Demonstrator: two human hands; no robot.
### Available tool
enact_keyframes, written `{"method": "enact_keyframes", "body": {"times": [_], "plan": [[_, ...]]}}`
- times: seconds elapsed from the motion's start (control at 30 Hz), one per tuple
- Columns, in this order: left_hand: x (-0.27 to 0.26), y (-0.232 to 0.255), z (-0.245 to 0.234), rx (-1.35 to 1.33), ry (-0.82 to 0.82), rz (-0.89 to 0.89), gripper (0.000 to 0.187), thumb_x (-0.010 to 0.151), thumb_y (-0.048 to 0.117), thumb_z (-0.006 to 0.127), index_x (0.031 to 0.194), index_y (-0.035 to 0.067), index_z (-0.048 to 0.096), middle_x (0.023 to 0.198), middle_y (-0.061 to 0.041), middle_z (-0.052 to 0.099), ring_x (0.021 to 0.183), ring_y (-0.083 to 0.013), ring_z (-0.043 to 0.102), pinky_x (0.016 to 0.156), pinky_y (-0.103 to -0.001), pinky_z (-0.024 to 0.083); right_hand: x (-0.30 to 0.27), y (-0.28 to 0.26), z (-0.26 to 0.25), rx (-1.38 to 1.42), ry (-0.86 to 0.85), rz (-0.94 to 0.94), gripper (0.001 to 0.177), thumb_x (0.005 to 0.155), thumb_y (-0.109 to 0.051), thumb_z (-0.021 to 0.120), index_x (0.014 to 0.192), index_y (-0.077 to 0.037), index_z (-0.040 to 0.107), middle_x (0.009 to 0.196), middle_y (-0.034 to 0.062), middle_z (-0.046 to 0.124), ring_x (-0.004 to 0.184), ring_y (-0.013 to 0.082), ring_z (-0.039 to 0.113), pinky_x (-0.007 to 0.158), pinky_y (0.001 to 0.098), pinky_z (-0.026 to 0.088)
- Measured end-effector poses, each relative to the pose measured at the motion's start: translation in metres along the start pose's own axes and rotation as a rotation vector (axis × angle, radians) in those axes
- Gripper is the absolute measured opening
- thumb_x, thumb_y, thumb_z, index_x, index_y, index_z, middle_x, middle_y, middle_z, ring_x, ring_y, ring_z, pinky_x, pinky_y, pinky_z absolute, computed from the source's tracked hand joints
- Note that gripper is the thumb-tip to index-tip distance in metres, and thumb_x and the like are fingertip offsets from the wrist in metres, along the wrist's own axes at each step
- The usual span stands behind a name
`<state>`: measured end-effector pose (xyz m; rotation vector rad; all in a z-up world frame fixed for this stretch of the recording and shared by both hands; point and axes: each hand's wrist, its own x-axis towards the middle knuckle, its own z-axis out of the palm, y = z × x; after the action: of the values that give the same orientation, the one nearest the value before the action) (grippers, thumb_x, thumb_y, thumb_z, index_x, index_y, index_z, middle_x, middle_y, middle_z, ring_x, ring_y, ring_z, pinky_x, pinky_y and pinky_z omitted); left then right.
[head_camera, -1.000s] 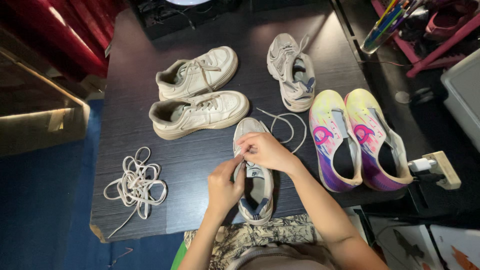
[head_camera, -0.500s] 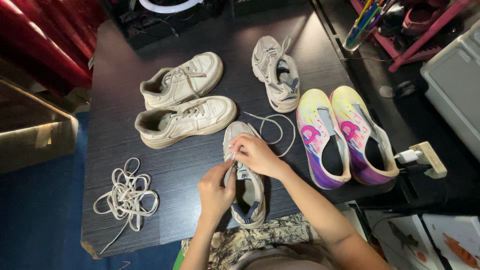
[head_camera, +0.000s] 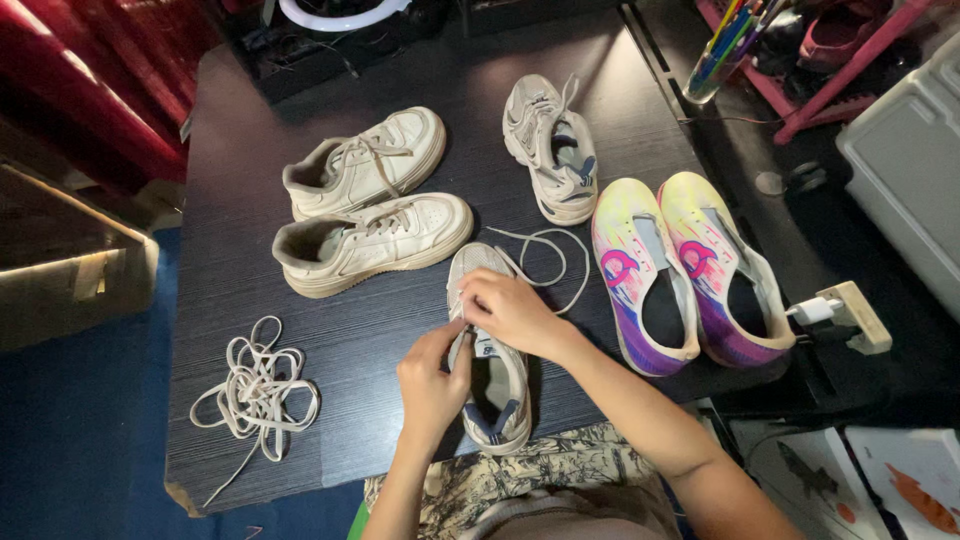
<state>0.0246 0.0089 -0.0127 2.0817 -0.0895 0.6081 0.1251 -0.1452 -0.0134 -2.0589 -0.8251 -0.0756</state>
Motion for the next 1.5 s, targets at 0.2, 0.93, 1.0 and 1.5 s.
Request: {"method": "enact_keyframes", "body": {"times": [0.2, 0.93, 1.0, 1.5], "plan": [[-0.002, -0.002, 0.001, 0.035, 0.02, 0.077, 0.019, 0.086, 0.008, 0.074, 0.104, 0.003, 0.075, 0.099, -0.017, 0.076, 0.089, -0.0331, 0.075, 0.078, -0.039, 0.059, -0.002, -0.001, 0.01, 0.122, 0.161, 0.091, 0.017, 0.086, -0.011, 0.072, 0.1, -0.002, 0.069, 0.11, 0.0099, 0.072, 0.094, 0.0239, 0.076, 0.078, 0.0327, 0.062], [0.0, 0.003, -0.001, 0.005, -0.002, 0.027, 0.018, 0.086, 0.007, 0.073, 0.104, 0.002, 0.075, 0.097, -0.017, 0.076, 0.084, -0.0333, 0.074, 0.074, -0.04, 0.057, 0.002, -0.004, -0.015, 0.051, -0.166, 0.006, 0.018, 0.09, -0.008, 0.067, 0.105, -0.008, 0.076, 0.121, 0.0095, 0.07, 0.098, 0.0243, 0.073, 0.083, 0.035, 0.059], [0.0, 0.003, -0.001, 0.002, 0.006, 0.055, 0.018, 0.086, 0.007, 0.074, 0.104, 0.002, 0.074, 0.097, -0.017, 0.076, 0.085, -0.033, 0.074, 0.074, -0.04, 0.057, 0.001, -0.011, -0.021, -0.082, -0.247, -0.043, 0.016, 0.091, -0.012, 0.067, 0.102, -0.01, 0.078, 0.123, 0.008, 0.071, 0.098, 0.0268, 0.073, 0.085, 0.0371, 0.057], [-0.004, -0.001, 0.001, 0.002, 0.004, -0.002, 0.019, 0.086, 0.009, 0.074, 0.105, 0.004, 0.075, 0.095, -0.016, 0.076, 0.083, -0.032, 0.074, 0.074, -0.039, 0.058, 0.019, -0.019, -0.028, -0.442, -0.006, -0.002, 0.014, 0.094, -0.014, 0.064, 0.094, 0.0, 0.066, 0.127, 0.0111, 0.063, 0.089, 0.0284, 0.071, 0.071, 0.0437, 0.057]]}}
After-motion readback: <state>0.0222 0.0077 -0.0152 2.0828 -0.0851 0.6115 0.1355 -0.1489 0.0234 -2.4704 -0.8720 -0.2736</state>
